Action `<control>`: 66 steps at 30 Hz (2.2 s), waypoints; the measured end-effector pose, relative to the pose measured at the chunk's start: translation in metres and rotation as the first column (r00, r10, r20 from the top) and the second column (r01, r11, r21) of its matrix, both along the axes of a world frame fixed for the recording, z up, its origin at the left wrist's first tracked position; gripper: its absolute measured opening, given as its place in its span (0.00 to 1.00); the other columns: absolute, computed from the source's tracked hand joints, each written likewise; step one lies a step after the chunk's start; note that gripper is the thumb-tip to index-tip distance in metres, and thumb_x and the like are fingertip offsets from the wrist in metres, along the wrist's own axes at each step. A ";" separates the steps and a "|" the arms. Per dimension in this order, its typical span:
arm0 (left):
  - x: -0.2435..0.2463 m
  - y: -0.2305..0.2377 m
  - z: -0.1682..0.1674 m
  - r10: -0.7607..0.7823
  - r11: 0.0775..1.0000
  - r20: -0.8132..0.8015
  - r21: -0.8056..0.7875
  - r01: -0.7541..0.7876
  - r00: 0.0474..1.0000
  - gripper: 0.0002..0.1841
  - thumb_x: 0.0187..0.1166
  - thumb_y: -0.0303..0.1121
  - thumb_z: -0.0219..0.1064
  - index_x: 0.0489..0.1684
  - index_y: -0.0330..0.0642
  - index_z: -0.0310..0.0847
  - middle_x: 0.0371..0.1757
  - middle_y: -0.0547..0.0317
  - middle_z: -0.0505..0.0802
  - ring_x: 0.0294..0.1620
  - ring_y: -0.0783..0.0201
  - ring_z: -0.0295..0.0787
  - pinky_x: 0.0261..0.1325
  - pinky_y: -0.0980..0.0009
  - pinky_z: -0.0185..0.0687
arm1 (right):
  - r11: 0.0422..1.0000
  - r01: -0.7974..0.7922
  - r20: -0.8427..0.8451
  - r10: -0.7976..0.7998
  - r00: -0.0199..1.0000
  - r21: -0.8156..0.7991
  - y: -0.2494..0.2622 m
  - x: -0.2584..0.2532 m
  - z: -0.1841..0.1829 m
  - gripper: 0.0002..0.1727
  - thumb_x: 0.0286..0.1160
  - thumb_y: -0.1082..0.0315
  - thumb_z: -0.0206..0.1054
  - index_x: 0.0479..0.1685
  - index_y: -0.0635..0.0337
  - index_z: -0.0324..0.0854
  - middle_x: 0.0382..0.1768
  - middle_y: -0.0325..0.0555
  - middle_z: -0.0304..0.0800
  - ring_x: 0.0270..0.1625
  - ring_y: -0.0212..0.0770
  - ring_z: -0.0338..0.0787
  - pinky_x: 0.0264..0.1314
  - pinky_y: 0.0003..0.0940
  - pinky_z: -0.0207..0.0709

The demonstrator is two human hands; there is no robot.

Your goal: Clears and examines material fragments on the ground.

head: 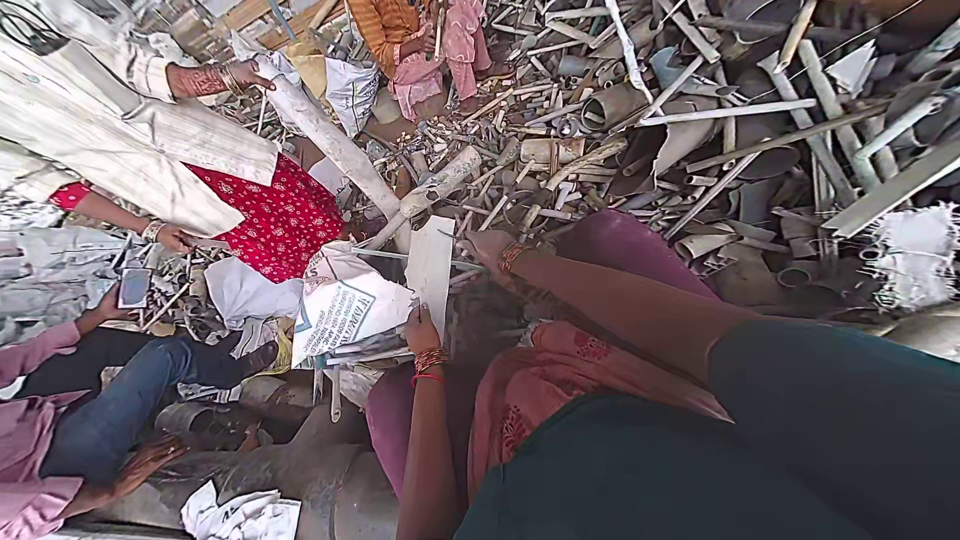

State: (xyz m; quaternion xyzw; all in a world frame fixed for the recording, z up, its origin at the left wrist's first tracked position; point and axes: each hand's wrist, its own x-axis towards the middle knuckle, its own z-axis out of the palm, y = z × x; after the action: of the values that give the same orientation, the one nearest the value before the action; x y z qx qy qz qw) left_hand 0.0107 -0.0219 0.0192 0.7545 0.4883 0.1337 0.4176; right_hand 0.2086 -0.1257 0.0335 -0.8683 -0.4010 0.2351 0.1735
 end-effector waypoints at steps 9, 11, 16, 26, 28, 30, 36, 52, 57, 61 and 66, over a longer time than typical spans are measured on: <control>0.001 0.001 0.005 0.015 0.999 -0.028 0.036 -0.014 1.000 0.19 0.94 0.34 0.52 0.58 0.27 0.85 0.58 0.32 0.90 0.63 0.43 0.85 0.72 0.45 0.71 | 0.998 -0.036 0.020 0.035 0.999 0.043 0.003 -0.002 -0.004 0.32 0.97 0.46 0.41 0.73 0.65 0.77 0.61 0.67 0.89 0.66 0.67 0.88 0.66 0.67 0.77; 0.000 0.000 0.004 -0.006 0.999 -0.041 0.037 0.008 0.999 0.19 0.94 0.35 0.52 0.57 0.27 0.85 0.57 0.32 0.90 0.63 0.43 0.86 0.72 0.44 0.71 | 0.996 0.071 0.014 -0.072 0.997 0.053 0.000 0.014 -0.002 0.33 0.97 0.46 0.40 0.75 0.64 0.76 0.61 0.68 0.89 0.66 0.67 0.88 0.66 0.67 0.77; 0.002 0.002 -0.003 -0.011 0.999 -0.004 0.039 0.011 1.000 0.19 0.93 0.35 0.53 0.57 0.26 0.85 0.55 0.32 0.91 0.61 0.44 0.86 0.70 0.46 0.73 | 0.980 -0.200 -0.044 0.200 0.979 0.006 0.002 -0.030 0.001 0.34 0.96 0.45 0.41 0.69 0.68 0.79 0.61 0.68 0.88 0.68 0.67 0.87 0.69 0.68 0.74; -0.002 0.006 -0.011 -0.096 0.995 0.000 0.016 0.096 0.995 0.17 0.86 0.36 0.65 0.61 0.30 0.84 0.52 0.38 0.93 0.56 0.47 0.90 0.67 0.47 0.79 | 0.997 0.062 -0.046 -0.060 0.997 0.045 0.000 0.003 -0.001 0.35 0.96 0.43 0.39 0.72 0.66 0.77 0.62 0.68 0.88 0.69 0.67 0.87 0.68 0.68 0.76; 0.000 0.006 -0.005 -0.132 0.991 -0.024 0.030 0.133 0.991 0.18 0.85 0.36 0.66 0.65 0.31 0.82 0.57 0.36 0.92 0.62 0.45 0.89 0.71 0.45 0.75 | 0.997 -0.068 -0.048 0.069 0.996 0.020 0.001 -0.026 0.003 0.35 0.96 0.44 0.39 0.69 0.67 0.79 0.60 0.67 0.88 0.67 0.66 0.88 0.68 0.66 0.76; 0.001 0.003 -0.001 -0.137 0.989 -0.085 0.046 0.142 0.987 0.19 0.86 0.37 0.65 0.67 0.32 0.82 0.60 0.36 0.91 0.65 0.43 0.87 0.73 0.43 0.73 | 0.989 -0.144 -0.067 0.142 0.988 -0.027 0.001 -0.050 0.007 0.34 0.96 0.45 0.40 0.68 0.67 0.80 0.60 0.67 0.89 0.68 0.66 0.87 0.69 0.68 0.73; 0.004 -0.010 0.016 -0.158 0.978 -0.272 0.092 0.189 0.949 0.21 0.87 0.42 0.64 0.72 0.40 0.82 0.64 0.39 0.91 0.70 0.41 0.85 0.75 0.39 0.71 | 0.989 0.145 -0.017 -0.145 0.989 -0.004 0.001 0.001 0.001 0.35 0.95 0.44 0.43 0.65 0.67 0.82 0.60 0.68 0.89 0.66 0.68 0.89 0.64 0.69 0.77; 0.006 -0.015 0.022 -0.203 0.963 -0.422 0.080 0.259 0.884 0.22 0.88 0.45 0.61 0.76 0.47 0.80 0.68 0.43 0.90 0.70 0.42 0.86 0.74 0.39 0.74 | 0.972 0.183 -0.049 -0.191 0.980 -0.147 -0.003 -0.004 0.020 0.39 0.96 0.43 0.35 0.73 0.70 0.76 0.70 0.70 0.83 0.75 0.66 0.83 0.72 0.66 0.74; 0.005 -0.012 0.020 -0.178 0.973 -0.339 0.081 0.217 0.924 0.22 0.89 0.42 0.61 0.75 0.41 0.79 0.68 0.39 0.89 0.71 0.39 0.85 0.75 0.38 0.72 | 0.986 -0.083 -0.063 0.075 0.995 -0.143 0.000 -0.053 0.021 0.38 0.96 0.44 0.35 0.73 0.71 0.74 0.68 0.71 0.83 0.74 0.68 0.83 0.73 0.66 0.72; 0.005 -0.018 0.024 -0.184 0.961 -0.379 0.122 0.246 0.907 0.22 0.89 0.44 0.61 0.75 0.43 0.80 0.67 0.40 0.90 0.71 0.40 0.85 0.74 0.38 0.72 | 0.993 0.102 0.000 -0.102 0.995 -0.065 0.000 -0.027 0.015 0.32 0.96 0.47 0.42 0.67 0.67 0.80 0.60 0.67 0.89 0.66 0.66 0.88 0.64 0.66 0.78; 0.007 -0.023 0.025 -0.194 0.954 -0.428 0.129 0.272 0.883 0.21 0.89 0.44 0.61 0.75 0.46 0.81 0.67 0.41 0.90 0.69 0.39 0.86 0.72 0.37 0.73 | 0.995 0.052 -0.010 -0.053 0.999 -0.089 -0.004 -0.026 0.020 0.34 0.96 0.46 0.41 0.68 0.69 0.80 0.62 0.68 0.88 0.68 0.66 0.88 0.67 0.66 0.77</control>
State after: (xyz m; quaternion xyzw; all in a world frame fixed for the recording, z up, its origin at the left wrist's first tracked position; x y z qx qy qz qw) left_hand 0.0176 -0.0447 0.0442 0.8545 0.4559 -0.0345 0.2467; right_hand 0.1829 -0.1294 0.0534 -0.8838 -0.3661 0.2536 0.1432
